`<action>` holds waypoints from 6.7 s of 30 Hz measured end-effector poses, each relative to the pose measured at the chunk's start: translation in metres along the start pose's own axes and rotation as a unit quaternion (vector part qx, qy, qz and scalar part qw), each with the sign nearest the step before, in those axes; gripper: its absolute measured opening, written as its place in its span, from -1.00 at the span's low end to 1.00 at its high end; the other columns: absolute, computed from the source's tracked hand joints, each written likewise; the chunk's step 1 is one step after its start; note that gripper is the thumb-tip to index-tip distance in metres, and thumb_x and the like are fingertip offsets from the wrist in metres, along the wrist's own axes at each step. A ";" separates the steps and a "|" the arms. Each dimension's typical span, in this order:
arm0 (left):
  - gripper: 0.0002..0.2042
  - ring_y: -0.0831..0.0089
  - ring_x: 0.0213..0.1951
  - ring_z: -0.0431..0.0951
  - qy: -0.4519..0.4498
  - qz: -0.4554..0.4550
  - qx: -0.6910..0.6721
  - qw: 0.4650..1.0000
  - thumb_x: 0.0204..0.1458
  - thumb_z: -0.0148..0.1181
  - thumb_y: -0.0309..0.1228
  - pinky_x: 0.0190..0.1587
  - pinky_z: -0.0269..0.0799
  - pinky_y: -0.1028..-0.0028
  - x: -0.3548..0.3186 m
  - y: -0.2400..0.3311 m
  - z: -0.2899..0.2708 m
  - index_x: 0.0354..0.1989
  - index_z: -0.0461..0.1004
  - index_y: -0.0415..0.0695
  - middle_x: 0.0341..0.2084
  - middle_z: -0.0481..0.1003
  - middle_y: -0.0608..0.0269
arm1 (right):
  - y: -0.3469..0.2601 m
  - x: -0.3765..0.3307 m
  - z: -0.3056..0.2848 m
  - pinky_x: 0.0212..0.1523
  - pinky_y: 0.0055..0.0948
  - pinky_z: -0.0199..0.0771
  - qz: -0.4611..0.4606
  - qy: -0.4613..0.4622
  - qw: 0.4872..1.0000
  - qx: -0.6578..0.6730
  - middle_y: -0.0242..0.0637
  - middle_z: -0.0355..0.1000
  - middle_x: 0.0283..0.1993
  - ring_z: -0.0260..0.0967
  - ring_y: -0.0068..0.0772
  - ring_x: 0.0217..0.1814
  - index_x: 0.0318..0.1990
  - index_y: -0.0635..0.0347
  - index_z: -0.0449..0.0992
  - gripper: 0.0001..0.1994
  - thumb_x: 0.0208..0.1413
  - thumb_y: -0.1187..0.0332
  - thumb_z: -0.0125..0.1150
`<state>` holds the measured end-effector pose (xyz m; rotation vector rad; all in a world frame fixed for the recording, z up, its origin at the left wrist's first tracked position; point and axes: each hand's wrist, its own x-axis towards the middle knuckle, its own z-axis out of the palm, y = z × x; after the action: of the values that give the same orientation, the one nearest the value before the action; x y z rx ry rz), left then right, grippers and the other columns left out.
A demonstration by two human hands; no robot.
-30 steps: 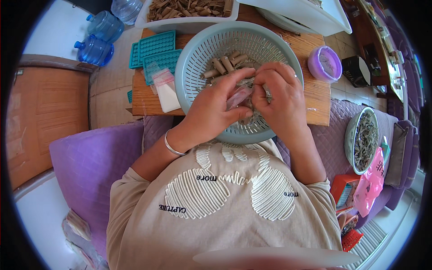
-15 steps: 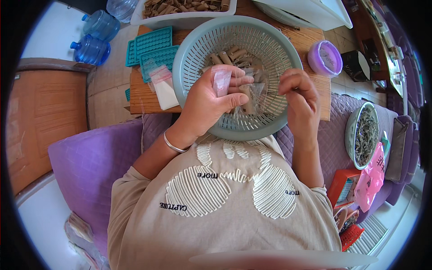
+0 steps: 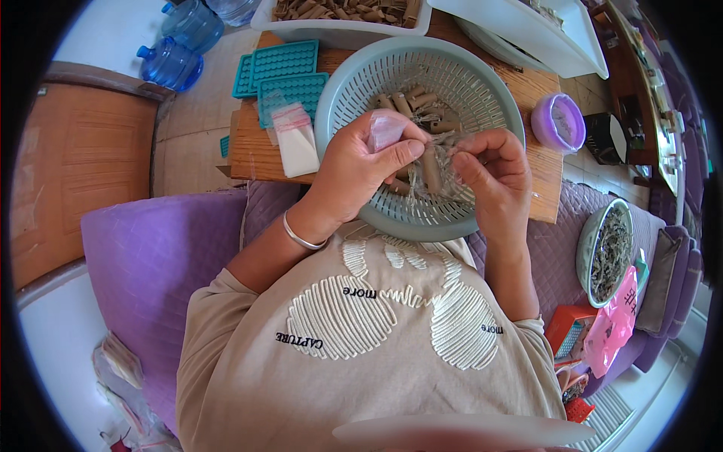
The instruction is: The person puts cylindrical items into small plastic bags by hand.
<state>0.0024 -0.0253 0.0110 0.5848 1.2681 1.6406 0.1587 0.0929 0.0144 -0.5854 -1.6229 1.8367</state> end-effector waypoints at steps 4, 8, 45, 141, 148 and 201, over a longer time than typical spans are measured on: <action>-0.89 0.61 -0.39 0.43 0.000 0.122 0.133 0.984 0.07 0.29 -0.47 -0.33 0.35 0.58 -0.002 0.002 -0.004 -0.27 0.50 -0.18 -0.36 0.53 0.34 | -0.003 0.002 0.006 -0.28 -0.66 0.37 -0.001 -0.003 0.994 0.109 -0.39 0.45 -0.30 0.36 -0.65 -0.29 -0.12 0.26 0.43 -0.80 0.10 0.60 0.25; -0.97 0.54 -0.37 0.39 -0.063 0.318 0.188 0.927 0.14 0.19 -0.52 -0.29 0.32 0.55 0.003 0.006 -0.009 -0.28 0.48 -0.16 -0.40 0.44 0.32 | -0.007 0.003 0.008 -0.29 -0.64 0.39 0.044 -0.018 0.975 0.216 -0.36 0.47 -0.31 0.39 -0.60 -0.31 -0.13 0.26 0.44 -0.82 0.11 0.59 0.23; -0.76 0.20 0.24 0.34 -0.122 0.039 -0.360 0.924 0.16 0.17 -0.44 0.29 0.28 0.18 0.027 -0.002 0.004 0.00 0.44 -0.13 0.14 0.40 0.08 | -0.020 0.031 0.029 -0.35 -0.59 0.39 -0.028 -0.074 0.988 -0.130 -0.45 0.43 -0.38 0.34 -0.66 -0.40 -0.26 0.26 0.47 -0.82 0.00 0.50 0.36; -0.57 0.41 -0.23 0.61 -0.052 -0.048 -0.136 0.988 0.22 0.11 -0.11 -0.53 0.23 0.71 0.008 -0.005 0.017 0.07 0.24 -0.17 -0.01 0.44 0.16 | -0.043 0.015 -0.010 -0.24 -0.56 0.58 -0.018 -0.029 0.992 0.124 -0.18 0.53 -0.24 0.54 -0.46 -0.27 -0.16 0.37 0.47 -0.87 0.16 0.54 0.21; -0.66 0.42 -0.29 0.60 -0.026 -0.021 -0.156 0.987 0.20 0.17 -0.20 -0.55 0.25 0.66 0.019 -0.006 0.013 -0.01 0.28 -0.13 -0.08 0.47 0.19 | -0.038 0.012 -0.007 -0.20 -0.51 0.62 0.019 -0.067 0.977 0.202 -0.15 0.49 -0.18 0.55 -0.41 -0.24 -0.20 0.34 0.43 -0.87 0.12 0.58 0.23; -0.82 0.13 -0.32 0.55 0.020 0.233 0.524 0.819 0.04 0.26 -0.38 -0.29 0.44 0.32 0.017 0.018 -0.004 -0.25 0.49 -0.18 -0.34 0.54 0.13 | -0.006 0.007 0.014 -0.14 -0.51 0.50 -0.229 0.075 0.949 -0.203 -0.22 0.47 -0.13 0.45 -0.39 -0.09 -0.17 0.29 0.54 -0.74 -0.06 0.63 0.36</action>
<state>-0.0152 -0.0128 0.0237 1.6329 2.1631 1.1628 0.1448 0.0882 0.0226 -0.4543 -1.8562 1.1064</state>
